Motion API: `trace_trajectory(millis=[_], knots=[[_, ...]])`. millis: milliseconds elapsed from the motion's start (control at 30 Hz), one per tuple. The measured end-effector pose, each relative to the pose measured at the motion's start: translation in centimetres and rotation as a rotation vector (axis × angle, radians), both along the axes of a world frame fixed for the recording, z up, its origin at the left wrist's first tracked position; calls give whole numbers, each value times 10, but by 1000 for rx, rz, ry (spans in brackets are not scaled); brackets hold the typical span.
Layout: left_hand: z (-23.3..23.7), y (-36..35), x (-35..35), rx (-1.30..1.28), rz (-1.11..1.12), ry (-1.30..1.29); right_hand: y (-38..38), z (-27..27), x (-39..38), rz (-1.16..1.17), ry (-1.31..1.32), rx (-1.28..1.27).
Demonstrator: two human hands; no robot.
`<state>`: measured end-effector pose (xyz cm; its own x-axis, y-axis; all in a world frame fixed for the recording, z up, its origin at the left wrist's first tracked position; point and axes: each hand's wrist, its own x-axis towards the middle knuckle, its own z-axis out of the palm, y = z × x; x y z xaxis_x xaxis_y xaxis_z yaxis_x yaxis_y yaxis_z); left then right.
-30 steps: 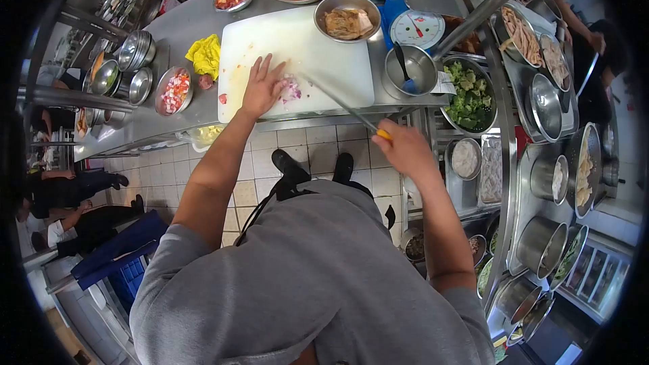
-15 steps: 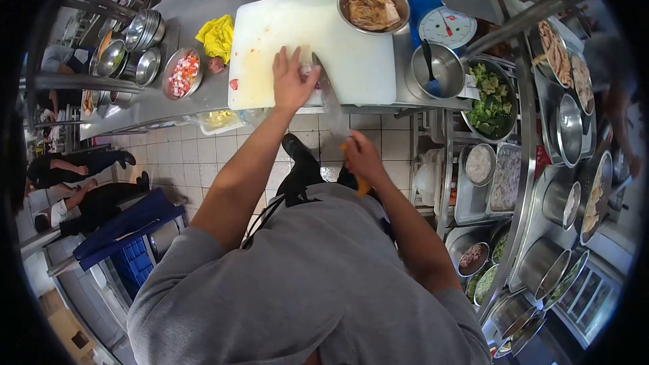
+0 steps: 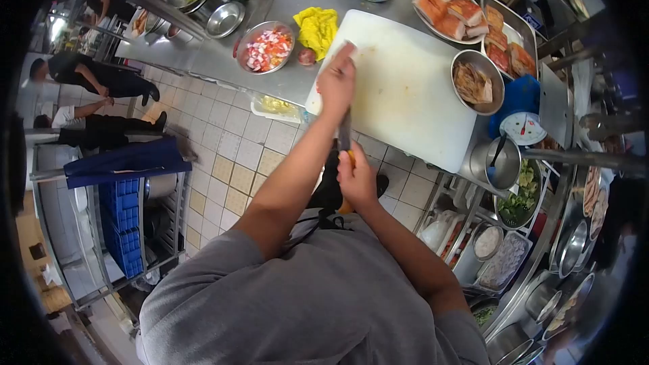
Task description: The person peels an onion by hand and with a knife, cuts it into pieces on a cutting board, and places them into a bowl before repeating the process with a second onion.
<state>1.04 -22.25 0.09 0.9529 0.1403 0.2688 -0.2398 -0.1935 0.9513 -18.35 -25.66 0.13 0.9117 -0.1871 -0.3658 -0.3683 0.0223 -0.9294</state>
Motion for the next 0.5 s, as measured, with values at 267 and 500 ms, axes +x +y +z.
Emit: trace_trajectory(millis=[267, 500], knots=[[91, 149, 83, -414, 260, -183, 65, 95, 90, 268, -458, -386], [-8, 203, 158, -537, 99, -89, 12, 35, 116, 122, -101, -268]])
